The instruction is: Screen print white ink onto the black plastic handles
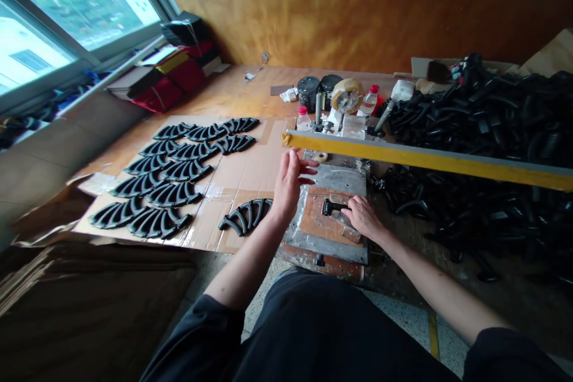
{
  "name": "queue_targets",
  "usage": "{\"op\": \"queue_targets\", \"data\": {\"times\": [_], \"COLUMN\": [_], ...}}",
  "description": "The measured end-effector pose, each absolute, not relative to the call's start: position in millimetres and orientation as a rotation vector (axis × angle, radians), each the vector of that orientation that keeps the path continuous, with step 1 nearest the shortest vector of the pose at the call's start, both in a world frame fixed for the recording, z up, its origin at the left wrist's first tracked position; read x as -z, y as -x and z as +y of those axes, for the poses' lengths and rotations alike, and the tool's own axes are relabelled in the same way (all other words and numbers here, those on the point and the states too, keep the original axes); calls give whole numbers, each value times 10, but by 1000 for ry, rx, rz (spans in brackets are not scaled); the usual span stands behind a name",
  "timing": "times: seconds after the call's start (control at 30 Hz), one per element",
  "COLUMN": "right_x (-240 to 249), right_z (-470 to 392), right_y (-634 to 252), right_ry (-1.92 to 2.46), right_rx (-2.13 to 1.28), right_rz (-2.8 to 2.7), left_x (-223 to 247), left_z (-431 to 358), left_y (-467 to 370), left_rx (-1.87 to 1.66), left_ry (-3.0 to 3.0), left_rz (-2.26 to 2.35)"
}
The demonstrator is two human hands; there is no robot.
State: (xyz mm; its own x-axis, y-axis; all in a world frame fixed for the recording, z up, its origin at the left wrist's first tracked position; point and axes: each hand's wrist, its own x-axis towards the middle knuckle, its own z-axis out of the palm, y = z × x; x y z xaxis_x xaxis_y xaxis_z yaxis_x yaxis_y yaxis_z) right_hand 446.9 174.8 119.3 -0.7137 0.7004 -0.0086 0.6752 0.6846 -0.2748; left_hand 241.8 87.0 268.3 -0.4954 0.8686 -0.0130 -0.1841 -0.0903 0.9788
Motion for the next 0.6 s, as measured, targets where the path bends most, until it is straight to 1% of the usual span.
{"op": "queue_targets", "data": {"times": [0.03,0.1,0.17,0.2,0.3,0.37,0.43,0.5,0.6], "right_x": [-1237,-1367,-1503,-1558,-1643,-1635,-1587,-1506,-1356], "right_z": [1710,1655,1548,1457,1065,803,630,562,564], "right_y": [-4416,-4321,-4175,-4068,-3631,-3284,-2927,-2580,-2130], "right_ry": [1198,1277,1201,1102,700,488,346,317,465], "right_rx": [-390,-449,-471,-447,-371,-429,-555,-644,-607], "right_rz": [-2839,-2882,-2881,-2875,-2863,-2863,-2879,-2928,-3087], "left_x": [-2572,-2326,-2091,-1990,-1751,-1610,-1453,-1283,-1044], "left_z": [747,473,232,141,-48,-195,-423,-713,-1101], "left_y": [-2494,-2671,-2834,-2885,-2798,-2516,-2116,-1692,-1182], "left_rx": [-1608,-1308,-1106,-1113,-1379,-1500,-1486,-1260,-717], "left_ry": [-738,-618,-486,-423,-239,-141,-74,-77,-83], "left_rz": [1402,1389,1344,1334,1441,1606,1831,2138,2493]}}
